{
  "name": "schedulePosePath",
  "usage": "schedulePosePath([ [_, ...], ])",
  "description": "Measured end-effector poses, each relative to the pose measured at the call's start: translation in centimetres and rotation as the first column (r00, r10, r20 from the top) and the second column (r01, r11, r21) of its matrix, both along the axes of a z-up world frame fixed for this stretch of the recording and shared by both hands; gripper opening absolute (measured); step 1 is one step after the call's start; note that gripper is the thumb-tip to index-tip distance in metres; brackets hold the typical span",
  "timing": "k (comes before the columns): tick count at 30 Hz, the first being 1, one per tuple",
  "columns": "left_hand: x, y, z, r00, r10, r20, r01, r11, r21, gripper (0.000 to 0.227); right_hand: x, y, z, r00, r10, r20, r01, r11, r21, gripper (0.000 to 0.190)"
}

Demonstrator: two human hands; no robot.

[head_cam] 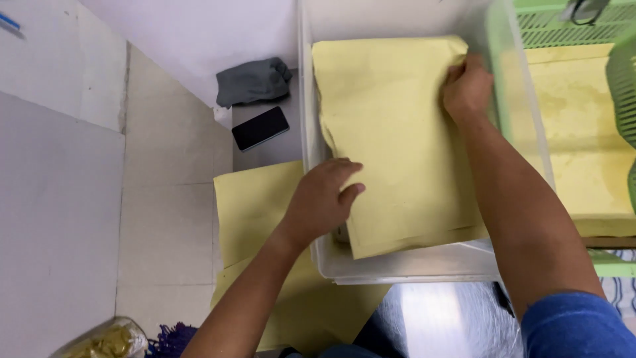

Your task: The person breaks large raw material slices into smaller pieces in a basket, after folding paper liners and frying chips in a deep fryer.

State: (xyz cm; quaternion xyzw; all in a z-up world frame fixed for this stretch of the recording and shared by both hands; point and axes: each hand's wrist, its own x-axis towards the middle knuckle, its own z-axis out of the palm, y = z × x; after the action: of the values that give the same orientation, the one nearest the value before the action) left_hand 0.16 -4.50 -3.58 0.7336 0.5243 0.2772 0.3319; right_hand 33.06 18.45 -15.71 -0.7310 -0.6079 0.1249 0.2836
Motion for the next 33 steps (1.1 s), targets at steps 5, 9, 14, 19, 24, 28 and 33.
schedulePosePath([
  [5,0.5,-0.3,-1.7,0.975,-0.093,-0.201,0.151,0.944,0.294,0.027,-2.3,-0.9,-0.6,0.925,0.065,0.375,-0.167,0.954,0.247,0.035],
  [9,0.7,-0.5,-1.7,0.962,-0.058,-0.268,0.140,0.945,0.295,0.011,-4.1,-1.3,-2.5,0.845,0.254,0.470,-0.415,0.866,0.278,0.023],
  [14,0.7,-0.3,-2.7,0.900,-0.163,-0.404,0.213,0.973,0.083,0.031,-11.2,-9.2,2.9,0.558,0.716,0.419,-0.580,0.698,-0.421,0.073],
  [19,0.6,-0.2,-0.3,0.908,-0.181,-0.377,0.217,0.975,0.053,0.029,-13.7,-11.5,-0.7,0.601,0.747,0.286,-0.338,0.562,-0.755,0.101],
  [24,0.6,-0.4,-0.6,0.930,-0.147,-0.338,0.186,0.979,0.086,0.027,-14.2,-11.2,-1.7,0.552,0.772,0.314,-0.263,0.519,-0.813,0.106],
  [28,0.5,-0.5,-1.1,0.935,-0.164,-0.314,0.193,0.979,0.062,0.026,-16.8,-13.6,2.4,0.506,0.816,0.280,-0.263,0.454,-0.851,0.097],
  [33,0.5,-0.4,-1.3,0.948,-0.149,-0.280,0.175,0.982,0.069,0.023,-16.4,-11.7,-1.2,0.066,0.948,0.311,-0.237,0.318,-0.918,0.097],
])
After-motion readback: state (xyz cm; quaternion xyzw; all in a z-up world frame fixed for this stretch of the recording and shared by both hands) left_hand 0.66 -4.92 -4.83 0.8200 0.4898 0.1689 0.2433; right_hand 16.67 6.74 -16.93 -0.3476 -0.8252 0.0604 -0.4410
